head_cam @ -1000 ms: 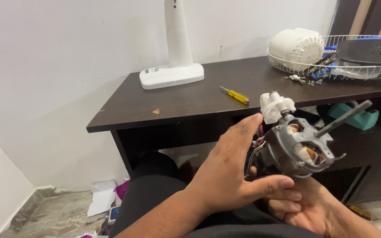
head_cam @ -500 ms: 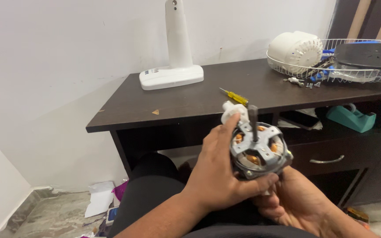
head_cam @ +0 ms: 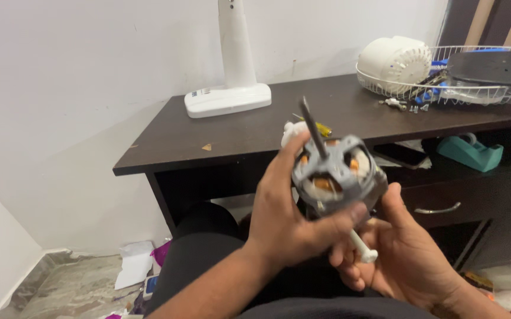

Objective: The person disassembles an electric fan motor, removes a screw, and then reassembles the fan housing by installing a switch and securing it with screws. The person uses a screwdriver to manipulate the components.

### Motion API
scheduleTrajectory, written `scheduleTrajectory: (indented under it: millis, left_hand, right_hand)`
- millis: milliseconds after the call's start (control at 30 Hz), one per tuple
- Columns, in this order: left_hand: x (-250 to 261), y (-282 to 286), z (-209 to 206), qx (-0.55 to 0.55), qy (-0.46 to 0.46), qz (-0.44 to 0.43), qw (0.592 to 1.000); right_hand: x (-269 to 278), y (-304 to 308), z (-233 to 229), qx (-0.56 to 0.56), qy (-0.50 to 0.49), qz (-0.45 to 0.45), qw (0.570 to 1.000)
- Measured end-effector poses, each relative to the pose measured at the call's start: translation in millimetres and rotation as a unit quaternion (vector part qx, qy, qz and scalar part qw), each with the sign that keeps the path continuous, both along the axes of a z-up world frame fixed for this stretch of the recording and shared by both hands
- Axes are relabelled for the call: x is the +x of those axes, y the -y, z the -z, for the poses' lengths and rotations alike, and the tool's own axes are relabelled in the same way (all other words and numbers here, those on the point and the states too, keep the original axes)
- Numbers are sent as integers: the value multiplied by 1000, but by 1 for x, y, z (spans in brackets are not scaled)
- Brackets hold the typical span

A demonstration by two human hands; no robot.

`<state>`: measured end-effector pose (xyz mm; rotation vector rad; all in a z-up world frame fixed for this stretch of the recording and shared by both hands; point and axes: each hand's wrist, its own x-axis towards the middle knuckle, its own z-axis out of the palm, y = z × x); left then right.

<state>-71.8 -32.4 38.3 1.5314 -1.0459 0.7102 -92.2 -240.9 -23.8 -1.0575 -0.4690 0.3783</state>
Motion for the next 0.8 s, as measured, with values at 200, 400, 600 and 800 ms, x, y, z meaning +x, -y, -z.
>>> scheduleTrajectory:
  millis: [200,400,600,800]
  left_hand:
    - [29,25,-43,-106,-119,150,976]
    - [89,67,-94,-191,-271,231,915]
    - [190,83,-137,-112,-362,86,921]
    - [284,102,-135,-123,-428,9,895]
  right_hand:
    - [-7,-10,-17,50,-10,-56,997]
    - [-16,-17,-33,62,-97,22,993]
    - [-17,-18,-33,83,-96,8,992]
    - [-16,-12,-28,118,-89,-25,989]
